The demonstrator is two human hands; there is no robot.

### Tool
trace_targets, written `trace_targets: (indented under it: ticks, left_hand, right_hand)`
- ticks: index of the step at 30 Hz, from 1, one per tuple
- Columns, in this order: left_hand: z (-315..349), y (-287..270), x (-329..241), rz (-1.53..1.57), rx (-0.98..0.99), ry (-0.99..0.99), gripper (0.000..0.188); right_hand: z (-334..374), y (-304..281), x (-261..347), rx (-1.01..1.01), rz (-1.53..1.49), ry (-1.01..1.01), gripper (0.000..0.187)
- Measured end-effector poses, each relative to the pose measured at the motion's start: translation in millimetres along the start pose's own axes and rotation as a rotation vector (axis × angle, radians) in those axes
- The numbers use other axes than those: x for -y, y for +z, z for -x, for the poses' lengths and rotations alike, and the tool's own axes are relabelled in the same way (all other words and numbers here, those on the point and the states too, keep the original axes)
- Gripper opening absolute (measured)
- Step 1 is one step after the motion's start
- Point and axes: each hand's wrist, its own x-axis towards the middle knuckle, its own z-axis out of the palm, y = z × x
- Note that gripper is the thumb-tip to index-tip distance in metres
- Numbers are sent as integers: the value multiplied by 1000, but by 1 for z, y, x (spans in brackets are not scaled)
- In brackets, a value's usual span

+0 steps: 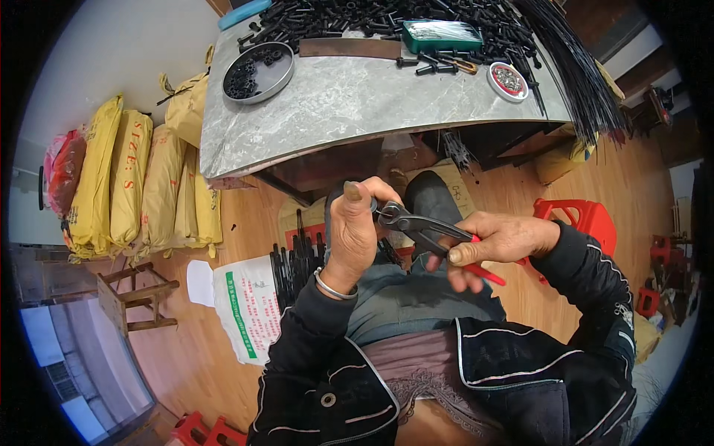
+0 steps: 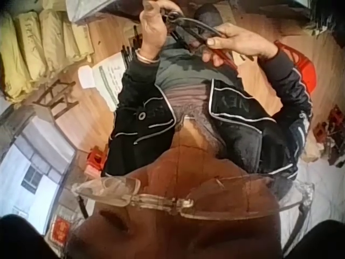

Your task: Assembling components onto wire harnesses and using pliers to secure parts.

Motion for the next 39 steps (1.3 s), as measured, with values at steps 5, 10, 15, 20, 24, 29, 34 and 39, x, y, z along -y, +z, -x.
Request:
trace_targets:
  ticks: [5, 10, 15, 20, 24, 29, 34, 39]
  left_hand:
    - [2, -3, 4, 34, 37, 63, 75]
    - [2, -3, 1, -18, 58, 41, 77]
    - [-3, 1, 0, -117, -12, 127, 73]
    - [-6, -5, 15, 209, -158, 82, 62]
    - [-3, 4, 2, 197, -205, 23, 64]
    - [-9, 16, 2, 192, -206, -5, 65]
    - [-13, 15, 2, 194, -182, -9, 66]
    - [-18, 14, 4, 181, -207, -25, 64]
  right_hand:
    - [2, 10, 1, -20, -10, 60, 38]
    - [-5, 29, -14, -34, -190, 53, 43]
    - [-8, 39, -24, -67, -278, 40, 42]
    - [-31, -11, -56, -873, 1108, -794, 13]
    - [-13, -102, -50, -1327, 1344, -656, 20]
    - [25, -195, -21, -1648, 1188, -276, 14]
    - [20, -228, -1, -1547, 1152, -108, 18]
    - [17, -234, 3, -1526, 1197, -90, 18]
